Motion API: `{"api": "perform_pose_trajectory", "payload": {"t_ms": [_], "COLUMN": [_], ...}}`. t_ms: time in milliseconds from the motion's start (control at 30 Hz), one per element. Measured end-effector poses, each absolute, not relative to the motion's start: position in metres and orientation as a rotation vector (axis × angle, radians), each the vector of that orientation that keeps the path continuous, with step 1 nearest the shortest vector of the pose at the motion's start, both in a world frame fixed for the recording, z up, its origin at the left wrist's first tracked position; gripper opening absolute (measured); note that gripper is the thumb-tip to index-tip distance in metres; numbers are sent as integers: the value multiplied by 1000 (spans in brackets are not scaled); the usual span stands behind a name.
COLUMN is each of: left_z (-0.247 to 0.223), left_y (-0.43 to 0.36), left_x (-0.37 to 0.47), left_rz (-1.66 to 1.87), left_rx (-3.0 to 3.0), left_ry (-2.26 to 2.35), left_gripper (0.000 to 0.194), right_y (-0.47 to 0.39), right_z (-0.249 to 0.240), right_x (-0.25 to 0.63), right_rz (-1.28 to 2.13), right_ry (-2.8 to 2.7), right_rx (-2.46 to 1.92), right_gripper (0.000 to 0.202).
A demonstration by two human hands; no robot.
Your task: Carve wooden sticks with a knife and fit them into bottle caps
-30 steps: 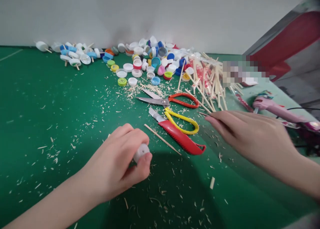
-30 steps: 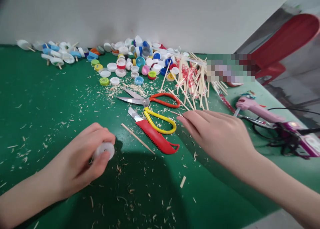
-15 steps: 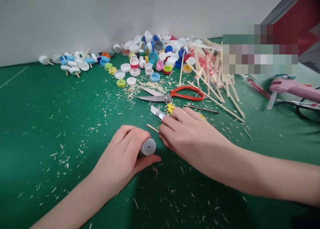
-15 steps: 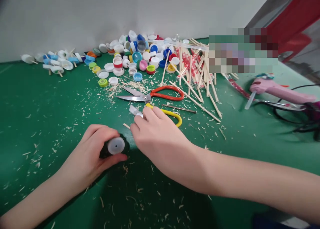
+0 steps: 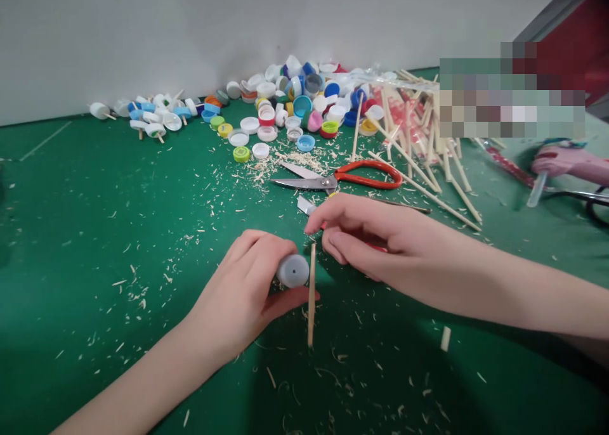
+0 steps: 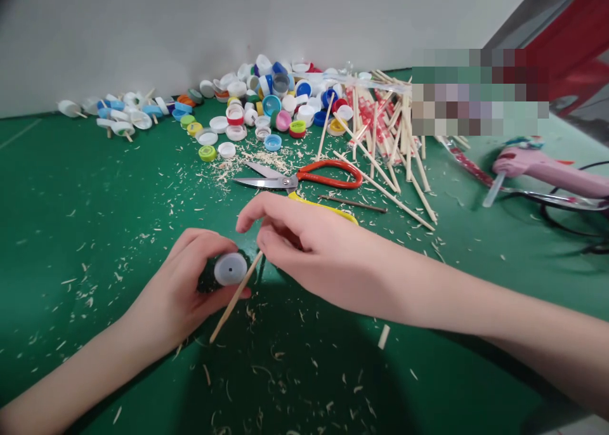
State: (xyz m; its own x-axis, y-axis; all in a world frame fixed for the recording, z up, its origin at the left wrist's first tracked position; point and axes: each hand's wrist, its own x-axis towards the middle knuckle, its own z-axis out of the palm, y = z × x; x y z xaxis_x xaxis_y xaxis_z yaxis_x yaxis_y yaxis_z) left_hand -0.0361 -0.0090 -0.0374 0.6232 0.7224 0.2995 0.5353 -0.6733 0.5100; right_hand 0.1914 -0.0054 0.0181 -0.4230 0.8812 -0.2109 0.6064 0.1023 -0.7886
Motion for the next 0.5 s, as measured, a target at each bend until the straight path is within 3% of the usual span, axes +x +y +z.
{"api": "perform_pose_trajectory", "payload": {"t_ms": [233, 500], "left_z": [-36, -30], "left_y": [-8, -7], "left_x": [-34, -35], "left_rz": [639, 666], "left_rx": [2491, 2408], "left_ry": [1042, 1099], "left_gripper": [17, 19], "right_y": [-6, 0], "right_z": [3, 6], "right_x": [196, 197], "right_rz": [652, 177], "right_ry": [-2657, -2699], "right_rx": [-1059, -915], "right_gripper": [23, 24]}}
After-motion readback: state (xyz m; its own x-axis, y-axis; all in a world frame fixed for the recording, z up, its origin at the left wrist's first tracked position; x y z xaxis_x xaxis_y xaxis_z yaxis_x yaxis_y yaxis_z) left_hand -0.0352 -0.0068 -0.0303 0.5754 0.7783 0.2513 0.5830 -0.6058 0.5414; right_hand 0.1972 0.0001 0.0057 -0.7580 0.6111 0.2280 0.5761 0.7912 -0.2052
